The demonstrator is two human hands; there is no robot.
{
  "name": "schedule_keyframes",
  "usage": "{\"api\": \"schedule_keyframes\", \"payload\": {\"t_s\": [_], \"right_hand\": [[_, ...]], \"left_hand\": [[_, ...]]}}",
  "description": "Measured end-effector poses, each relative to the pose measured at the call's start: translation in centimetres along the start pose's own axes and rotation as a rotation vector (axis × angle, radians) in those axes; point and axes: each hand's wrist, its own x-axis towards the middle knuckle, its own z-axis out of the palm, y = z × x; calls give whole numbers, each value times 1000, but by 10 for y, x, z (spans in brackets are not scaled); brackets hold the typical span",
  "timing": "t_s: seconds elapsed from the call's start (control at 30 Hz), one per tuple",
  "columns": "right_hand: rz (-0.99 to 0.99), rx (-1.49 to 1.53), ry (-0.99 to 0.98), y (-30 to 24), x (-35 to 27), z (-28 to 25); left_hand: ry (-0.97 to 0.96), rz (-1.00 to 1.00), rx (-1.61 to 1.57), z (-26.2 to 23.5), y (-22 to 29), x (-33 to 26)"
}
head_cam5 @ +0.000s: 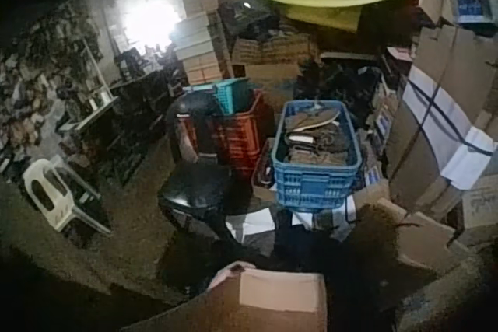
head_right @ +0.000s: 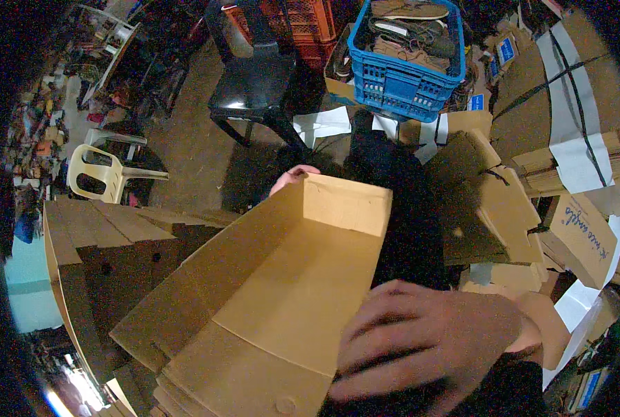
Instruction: Assembling cardboard shoeboxes by folding the pre-cut edges and securing the lids.
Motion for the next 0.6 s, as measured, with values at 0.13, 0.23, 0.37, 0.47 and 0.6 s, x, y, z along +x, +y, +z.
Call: {"api": "schedule_keyframes", "payload": {"t_s": [0.13,0.23,0.37,0.47,0.6], "right_hand": [[128,-214,194,2,6,16],[145,-443,-37,15,2,-8],[240,-610,-35,12,-15,-38],[299,-791,-50,13,-23,-41],[475,-977,-117,56,-42,-31]], "left_hand": [[190,-30,81,1,32,-7],[349,146,141,-18,29,4],[411,516,367,17,88,20],[397,483,259,13,131,-11],[349,522,349,25,123,-45]]}}
